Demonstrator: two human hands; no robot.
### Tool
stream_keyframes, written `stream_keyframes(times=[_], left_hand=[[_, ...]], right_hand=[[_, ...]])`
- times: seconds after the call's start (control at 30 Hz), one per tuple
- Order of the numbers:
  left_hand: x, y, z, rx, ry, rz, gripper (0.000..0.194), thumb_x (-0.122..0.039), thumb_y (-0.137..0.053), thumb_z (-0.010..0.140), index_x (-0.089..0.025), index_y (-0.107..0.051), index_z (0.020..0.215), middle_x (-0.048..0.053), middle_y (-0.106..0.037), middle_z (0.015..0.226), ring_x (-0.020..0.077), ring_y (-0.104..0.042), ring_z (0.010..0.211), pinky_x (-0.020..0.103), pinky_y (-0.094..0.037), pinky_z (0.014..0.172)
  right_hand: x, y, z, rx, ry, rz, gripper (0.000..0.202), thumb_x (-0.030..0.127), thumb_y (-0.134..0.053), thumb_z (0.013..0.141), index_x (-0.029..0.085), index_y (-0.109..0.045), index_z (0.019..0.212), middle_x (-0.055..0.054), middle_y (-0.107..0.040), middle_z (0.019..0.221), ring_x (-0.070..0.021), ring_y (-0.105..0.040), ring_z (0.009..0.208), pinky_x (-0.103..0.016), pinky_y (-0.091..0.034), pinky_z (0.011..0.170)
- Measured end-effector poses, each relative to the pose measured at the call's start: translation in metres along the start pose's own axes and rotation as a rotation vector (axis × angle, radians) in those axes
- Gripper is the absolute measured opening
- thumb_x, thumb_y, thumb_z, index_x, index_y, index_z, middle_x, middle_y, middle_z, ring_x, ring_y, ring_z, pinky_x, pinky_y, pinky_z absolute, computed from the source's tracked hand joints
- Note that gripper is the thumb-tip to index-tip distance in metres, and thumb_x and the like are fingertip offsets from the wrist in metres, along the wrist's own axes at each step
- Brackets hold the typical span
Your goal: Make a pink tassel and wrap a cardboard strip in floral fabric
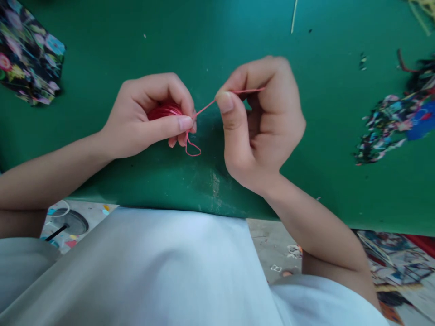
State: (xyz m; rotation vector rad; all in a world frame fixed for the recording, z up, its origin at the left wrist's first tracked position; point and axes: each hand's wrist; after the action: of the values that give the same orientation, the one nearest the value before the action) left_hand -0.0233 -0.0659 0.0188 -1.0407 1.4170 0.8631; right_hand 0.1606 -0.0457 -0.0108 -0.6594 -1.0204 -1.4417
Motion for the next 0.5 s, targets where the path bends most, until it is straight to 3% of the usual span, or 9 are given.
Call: stream_keyframes(times=[0.17,0.3,0.5], left_hand=[[-0.001,0.000,0.000,0.019,0.003,0.030,0.014,-0.016,-0.066,0.087,-0.015,-0.061,0.075,-0.003,-0.064,0.075,0.0038,-0.062,0.058,0.015,-0.051,0.050],[-0.001,0.001,0.000,0.033,-0.003,0.058,0.014,-0.012,-0.064,0.087,-0.016,-0.059,0.074,-0.003,-0.065,0.079,0.0040,-0.065,0.061,0.015,-0.051,0.053],[0.002,0.001,-0.001,0.022,0.001,0.098,0.015,-0.023,-0.064,0.088,-0.018,-0.058,0.075,-0.002,-0.069,0.078,0.0086,-0.068,0.061,0.021,-0.055,0.058]], right_hand=[[-0.005,-0.001,-0.002,-0.018,0.073,-0.019,0.011,0.035,-0.060,0.095,0.026,-0.062,0.089,0.001,-0.052,0.073,-0.0091,-0.042,0.051,-0.031,-0.038,0.060],[-0.006,-0.001,-0.004,-0.024,0.033,-0.038,0.013,0.037,-0.057,0.096,0.026,-0.061,0.090,0.001,-0.053,0.076,-0.0096,-0.042,0.053,-0.031,-0.039,0.060],[0.006,-0.003,-0.007,-0.010,-0.071,-0.067,0.021,0.046,-0.058,0.095,0.027,-0.057,0.087,0.000,-0.053,0.074,-0.0120,-0.045,0.054,-0.031,-0.040,0.057]])
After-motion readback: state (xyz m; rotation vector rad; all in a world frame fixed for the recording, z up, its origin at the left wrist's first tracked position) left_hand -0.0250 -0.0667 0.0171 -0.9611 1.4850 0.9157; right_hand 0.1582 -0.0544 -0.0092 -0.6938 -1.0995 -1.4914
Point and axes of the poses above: each hand's wrist, its own z-axis towards the middle knuckle, its own y-axis out of the back of the hand, x = y × z
